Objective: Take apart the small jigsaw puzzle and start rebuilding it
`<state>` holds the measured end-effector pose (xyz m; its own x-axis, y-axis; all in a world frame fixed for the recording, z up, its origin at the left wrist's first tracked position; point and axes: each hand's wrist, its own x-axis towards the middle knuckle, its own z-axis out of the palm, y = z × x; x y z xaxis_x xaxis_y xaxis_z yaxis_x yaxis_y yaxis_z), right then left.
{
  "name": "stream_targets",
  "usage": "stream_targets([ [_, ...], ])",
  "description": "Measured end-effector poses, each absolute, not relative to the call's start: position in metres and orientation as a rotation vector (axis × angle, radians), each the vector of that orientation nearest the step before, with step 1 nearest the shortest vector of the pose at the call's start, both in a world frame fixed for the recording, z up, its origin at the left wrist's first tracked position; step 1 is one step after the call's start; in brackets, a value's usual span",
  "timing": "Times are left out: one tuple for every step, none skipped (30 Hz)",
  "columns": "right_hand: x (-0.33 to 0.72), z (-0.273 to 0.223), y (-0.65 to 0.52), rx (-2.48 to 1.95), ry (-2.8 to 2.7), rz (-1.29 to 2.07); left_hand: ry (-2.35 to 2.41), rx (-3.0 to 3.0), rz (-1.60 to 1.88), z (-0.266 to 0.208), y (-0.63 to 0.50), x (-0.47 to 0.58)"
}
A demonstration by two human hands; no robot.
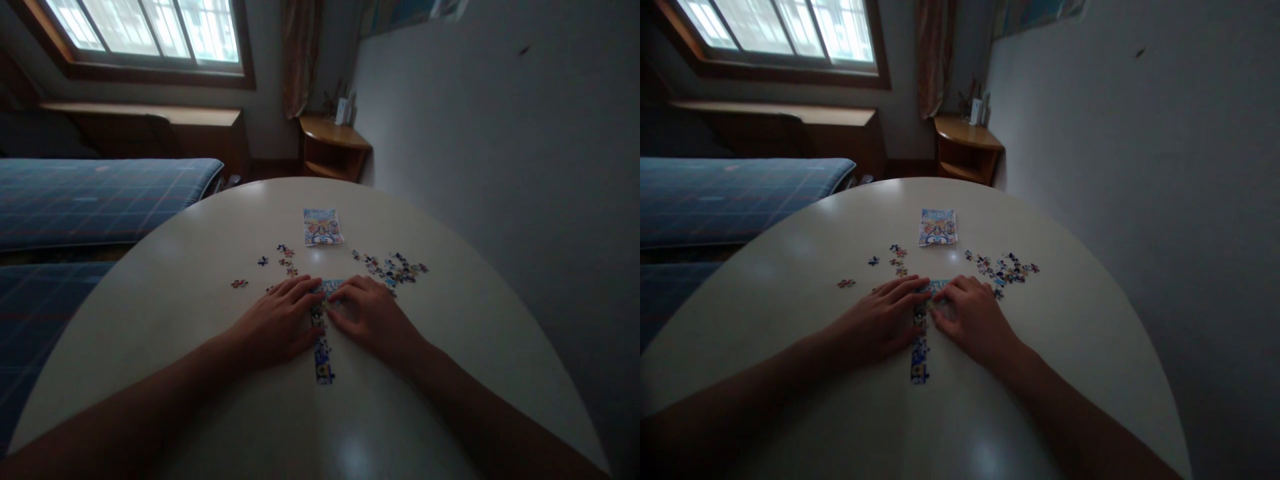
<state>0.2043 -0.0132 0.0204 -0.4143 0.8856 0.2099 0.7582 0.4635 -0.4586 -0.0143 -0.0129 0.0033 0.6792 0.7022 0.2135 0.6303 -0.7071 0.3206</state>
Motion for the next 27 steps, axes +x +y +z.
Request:
stream_targets([
  [0.204,0.020,-0.013,-1.379,-2.293,0.405,1.078,2.675,0.470,0.004,-0.013,-0.014],
  [0.204,0.019,-0.013,-1.379,-2.295,0.396,1.081,2.676,0.463,0.004,-0.013,-0.014],
  [0.204,0.019,-0.012,-1.379,-2.301,0.384,1.084,2.676,0.459,0.005,-0.013,-0.014],
  [0.204,0.019,-0.012,-1.374,-2.312,0.370,1.087,2.674,0.456,0.005,-0.013,-0.014],
  [0.204,0.019,-0.013,-1.367,-2.323,0.356,1.090,2.673,0.451,0.006,-0.013,-0.014],
  [0.205,0.020,-0.013,-1.356,-2.337,0.340,1.093,2.672,0.447,0.006,-0.014,-0.013],
  [0.206,0.020,-0.013,-1.342,-2.351,0.321,1.092,2.672,0.448,0.006,-0.014,-0.013],
  [0.207,0.020,-0.014,-1.329,-2.365,0.301,1.090,2.673,0.452,0.006,-0.013,-0.013],
  [0.208,0.020,-0.014,-1.317,-2.379,0.282,1.089,2.674,0.456,0.006,-0.013,-0.013],
  [0.208,0.020,-0.014,-1.305,-2.391,0.262,1.088,2.676,0.456,0.005,-0.013,-0.013],
  [0.209,0.020,-0.014,-1.295,-2.403,0.246,1.088,2.677,0.455,0.005,-0.014,-0.013],
  [0.210,0.020,-0.014,-1.284,-2.417,0.232,1.089,2.680,0.454,0.006,-0.014,-0.014],
  [0.211,0.020,-0.014,-1.275,-2.432,0.218,1.091,2.682,0.447,0.006,-0.014,-0.014],
  [0.211,0.020,-0.013,-1.264,-2.449,0.202,1.094,2.683,0.441,0.006,-0.014,-0.014],
  [0.212,0.021,-0.013,-1.254,-2.467,0.184,1.093,2.684,0.441,0.006,-0.014,-0.014],
  [0.212,0.021,-0.013,-1.245,-2.484,0.166,1.090,2.684,0.445,0.006,-0.014,-0.014],
  [0.212,0.022,-0.013,-1.233,-2.497,0.149,1.089,2.683,0.449,0.006,-0.014,-0.014],
  [0.212,0.022,-0.013,-1.216,-2.506,0.136,1.087,2.681,0.453,0.006,-0.014,-0.014],
  [0.212,0.022,-0.014,-1.196,-2.512,0.129,1.085,2.679,0.455,0.006,-0.013,-0.014],
  [0.212,0.022,-0.014,-1.180,-2.517,0.126,1.083,2.678,0.459,0.006,-0.013,-0.014],
  [0.212,0.023,-0.014,-1.165,-2.519,0.119,1.082,2.676,0.461,0.006,-0.013,-0.014],
  [0.212,0.023,-0.014,-1.154,-2.525,0.104,1.081,2.673,0.460,0.006,-0.013,-0.014],
  [0.212,0.024,-0.014,-1.144,-2.539,0.082,1.079,2.670,0.458,0.006,-0.013,-0.014],
  [0.213,0.025,-0.014,-1.135,-2.561,0.054,1.079,2.667,0.458,0.006,-0.013,-0.014],
  [0.213,0.027,-0.015,-1.129,-2.590,0.021,1.081,2.665,0.458,0.006,-0.013,-0.014],
  [0.213,0.029,-0.015,-1.122,-2.621,-0.012,1.084,2.664,0.457,0.006,-0.013,-0.014],
  [0.213,0.031,-0.015,-1.118,-2.648,-0.042,1.085,2.665,0.454,0.007,-0.014,-0.013],
])
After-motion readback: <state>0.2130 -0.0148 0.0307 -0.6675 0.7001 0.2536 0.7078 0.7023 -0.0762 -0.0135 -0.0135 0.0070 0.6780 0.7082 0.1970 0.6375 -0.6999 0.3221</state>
